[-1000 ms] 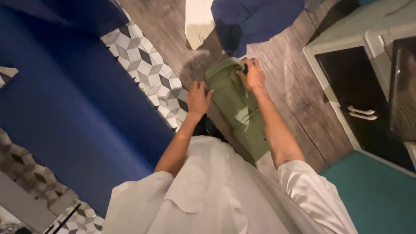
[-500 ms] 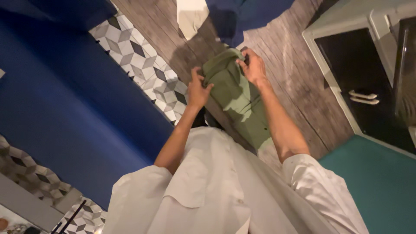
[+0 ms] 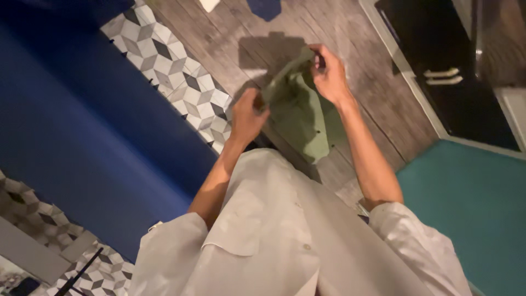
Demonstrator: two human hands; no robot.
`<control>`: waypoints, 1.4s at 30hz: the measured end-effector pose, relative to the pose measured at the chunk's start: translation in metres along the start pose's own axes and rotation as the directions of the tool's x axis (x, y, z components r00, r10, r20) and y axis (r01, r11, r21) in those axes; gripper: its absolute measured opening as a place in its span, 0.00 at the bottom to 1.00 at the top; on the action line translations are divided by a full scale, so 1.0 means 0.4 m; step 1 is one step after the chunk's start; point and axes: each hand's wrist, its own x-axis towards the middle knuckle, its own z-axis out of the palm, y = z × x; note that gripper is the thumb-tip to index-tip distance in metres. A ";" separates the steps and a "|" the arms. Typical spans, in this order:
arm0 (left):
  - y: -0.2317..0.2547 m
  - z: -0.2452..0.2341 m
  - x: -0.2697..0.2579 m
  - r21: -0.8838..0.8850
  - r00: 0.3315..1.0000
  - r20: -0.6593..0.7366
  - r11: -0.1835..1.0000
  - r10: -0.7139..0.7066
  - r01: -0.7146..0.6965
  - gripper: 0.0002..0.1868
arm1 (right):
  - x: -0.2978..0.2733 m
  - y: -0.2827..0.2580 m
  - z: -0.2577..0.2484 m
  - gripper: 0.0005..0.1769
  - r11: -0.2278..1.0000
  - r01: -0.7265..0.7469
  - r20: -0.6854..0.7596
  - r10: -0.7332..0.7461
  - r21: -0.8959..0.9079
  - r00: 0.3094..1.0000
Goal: The person picks up a shirt from a table, smooths it out, and performs a series of folds to square the garment. The person then opens a cabinet, places the folded shirt onto a shelf, and closes the cabinet doors.
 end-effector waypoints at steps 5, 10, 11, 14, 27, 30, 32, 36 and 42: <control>0.120 0.078 -0.141 0.111 0.978 0.156 0.981 0.141 -0.160 0.20 | -0.185 -0.001 -0.120 0.23 0.998 0.058 -0.051 -0.058 -0.005 0.997; 0.143 0.212 -0.257 0.213 0.918 0.239 0.905 0.316 -0.367 0.24 | -0.340 0.078 -0.198 0.21 0.984 0.180 -0.107 -0.179 0.003 0.978; 0.136 0.242 -0.275 0.238 0.900 0.258 0.880 0.352 -0.412 0.25 | -0.367 0.106 -0.205 0.21 0.970 0.235 -0.125 -0.241 -0.065 0.962; 0.108 0.335 -0.314 0.346 0.875 0.313 0.814 0.369 -0.467 0.19 | -0.427 0.209 -0.214 0.26 0.997 -0.005 -0.066 0.010 0.082 0.998; -0.013 0.465 -0.370 0.477 0.743 0.609 0.620 0.279 -0.623 0.24 | -0.562 0.533 -0.161 0.11 0.768 -0.383 -0.010 0.452 0.513 0.892; -0.052 0.479 -0.383 0.478 0.739 0.620 0.620 0.263 -0.622 0.23 | -0.573 0.546 -0.107 0.09 0.837 -0.382 -0.105 0.453 0.392 0.885; -0.066 0.483 -0.390 0.478 0.733 0.618 0.605 0.284 -0.637 0.23 | -0.582 0.564 -0.082 0.10 0.870 -0.381 -0.200 0.453 0.314 0.869; -0.040 0.493 -0.406 0.469 0.763 0.583 0.650 0.281 -0.598 0.23 | -0.578 0.572 -0.067 0.07 0.858 -0.367 -0.302 0.479 0.359 0.824; -0.012 0.496 -0.419 0.417 0.789 0.559 0.735 0.256 -0.535 0.34 | -0.593 0.577 -0.053 0.07 0.904 -0.317 -0.428 0.418 0.287 0.801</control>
